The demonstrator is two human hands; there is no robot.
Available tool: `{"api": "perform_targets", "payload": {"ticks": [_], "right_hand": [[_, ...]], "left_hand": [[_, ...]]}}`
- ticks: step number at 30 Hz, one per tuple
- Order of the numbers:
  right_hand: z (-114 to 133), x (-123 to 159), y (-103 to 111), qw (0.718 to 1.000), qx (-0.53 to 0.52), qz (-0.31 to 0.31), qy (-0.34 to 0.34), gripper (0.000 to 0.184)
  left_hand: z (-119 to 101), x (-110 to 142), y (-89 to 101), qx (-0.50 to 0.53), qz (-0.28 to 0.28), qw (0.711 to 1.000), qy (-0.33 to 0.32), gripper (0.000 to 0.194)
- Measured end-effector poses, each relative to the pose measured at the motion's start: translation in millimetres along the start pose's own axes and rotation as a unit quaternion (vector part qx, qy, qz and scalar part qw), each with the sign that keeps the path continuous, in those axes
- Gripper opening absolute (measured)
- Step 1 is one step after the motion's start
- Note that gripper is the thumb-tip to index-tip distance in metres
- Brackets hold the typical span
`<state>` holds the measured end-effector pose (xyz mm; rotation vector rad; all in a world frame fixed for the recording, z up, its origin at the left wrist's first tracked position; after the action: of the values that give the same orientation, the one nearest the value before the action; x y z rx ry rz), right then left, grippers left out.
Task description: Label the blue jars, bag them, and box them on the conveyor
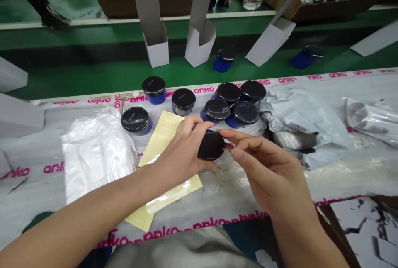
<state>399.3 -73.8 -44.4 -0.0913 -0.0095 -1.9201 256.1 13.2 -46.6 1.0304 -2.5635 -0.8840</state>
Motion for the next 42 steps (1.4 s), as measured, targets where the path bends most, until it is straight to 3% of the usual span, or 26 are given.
{"api": "perform_targets", "payload": {"ticks": [3, 6, 8, 11, 15, 23, 42], "right_hand": [[0, -1, -5, 1.000, -0.013, 0.023, 0.003, 0.006], [0, 2, -11, 0.999, -0.012, 0.044, 0.016, 0.006], [0, 7, -15, 0.999, -0.003, 0.030, 0.016, 0.008], [-3, 15, -23, 1.000, 0.002, 0.002, 0.004, 0.009], [-4, 18, -34, 1.000, -0.002, 0.007, 0.011, 0.009], [-3, 12, -35, 0.998, 0.062, 0.011, 0.017, 0.009], [1, 10, -36, 0.993, 0.090, -0.026, 0.072, 0.008]], "left_hand": [[0, 7, 4.9, 0.003, 0.077, 0.997, -0.012, 0.092], [0, 14, 10.0, 0.035, 0.113, 0.992, -0.040, 0.069], [3, 17, 13.2, 0.059, 0.075, 0.994, -0.047, 0.058], [10, 24, 13.8, 0.064, -0.011, 0.996, -0.059, 0.058], [14, 30, 9.3, 0.047, -0.058, 0.992, -0.103, 0.057], [16, 28, 11.2, 0.049, -0.082, 0.988, -0.122, 0.060], [19, 29, 10.3, 0.061, -0.078, 0.989, -0.110, 0.054]]}}
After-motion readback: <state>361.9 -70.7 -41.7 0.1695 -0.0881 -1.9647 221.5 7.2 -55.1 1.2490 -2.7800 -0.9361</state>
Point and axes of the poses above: each hand's wrist, its own x-axis away from the middle knuckle, its own y-axis out of the back of the hand, z = x × y, the point moved 7 cm from there along -x, towards the middle knuckle, and after that the axes turned 2 degrees about -x, right-handed, at the moved point
